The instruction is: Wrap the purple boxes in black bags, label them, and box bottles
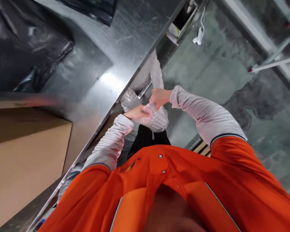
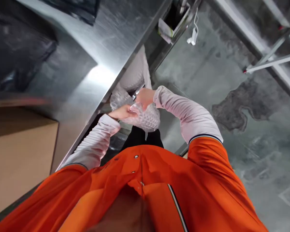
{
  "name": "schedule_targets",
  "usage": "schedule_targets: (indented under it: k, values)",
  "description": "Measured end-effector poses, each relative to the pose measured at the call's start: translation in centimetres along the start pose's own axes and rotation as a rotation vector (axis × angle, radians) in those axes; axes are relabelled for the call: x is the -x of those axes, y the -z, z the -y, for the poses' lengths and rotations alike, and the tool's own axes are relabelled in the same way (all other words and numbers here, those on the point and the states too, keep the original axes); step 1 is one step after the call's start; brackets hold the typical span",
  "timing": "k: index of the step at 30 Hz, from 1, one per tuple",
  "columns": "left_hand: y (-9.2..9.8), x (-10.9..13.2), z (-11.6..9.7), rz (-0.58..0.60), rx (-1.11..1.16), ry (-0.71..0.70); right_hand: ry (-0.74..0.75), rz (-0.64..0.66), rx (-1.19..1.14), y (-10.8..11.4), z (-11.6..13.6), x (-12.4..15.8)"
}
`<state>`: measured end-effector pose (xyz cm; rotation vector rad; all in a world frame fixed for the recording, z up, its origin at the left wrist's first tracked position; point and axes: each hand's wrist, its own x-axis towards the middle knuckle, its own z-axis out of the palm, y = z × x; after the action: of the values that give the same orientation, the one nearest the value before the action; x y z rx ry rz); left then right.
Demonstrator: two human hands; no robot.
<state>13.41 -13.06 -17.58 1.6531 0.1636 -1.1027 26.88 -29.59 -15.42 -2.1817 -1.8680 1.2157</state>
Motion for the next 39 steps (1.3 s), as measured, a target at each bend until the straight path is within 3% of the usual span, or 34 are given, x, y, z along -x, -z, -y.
schedule_targets:
  k: [5,10,14,20,28,33,39]
  values:
    - [1.9,3.4,-0.4,-0.013,0.236,0.057,-0.028,0.070,-0.046,4.4,0.2,-1.9]
    - [1.5,5.7,-0.6,-0.252,0.125,0.091,0.009,0.079,-0.143,6.6,1.6,-3.5]
    - [1.1,7.0,-0.2,-0.451,-0.030,0.094,0.029,0.082,-0.238,6.8,2.0,-4.2]
    - [0.5,9.0,1.4,-0.542,-0.062,0.076,0.099,0.073,-0.447,6.3,2.0,-5.6]
    - [-2.0,11.7,4.4,-0.639,-0.099,0.212,0.044,0.138,-0.274,5.7,6.7,-8.4]
    - [-2.6,11.1,3.3,-0.767,-0.158,0.196,0.031,0.264,-0.183,6.7,9.1,-9.1]
    - [-3.8,9.4,2.1,-0.825,-0.094,0.100,0.086,0.285,-0.205,6.9,8.0,-10.0]
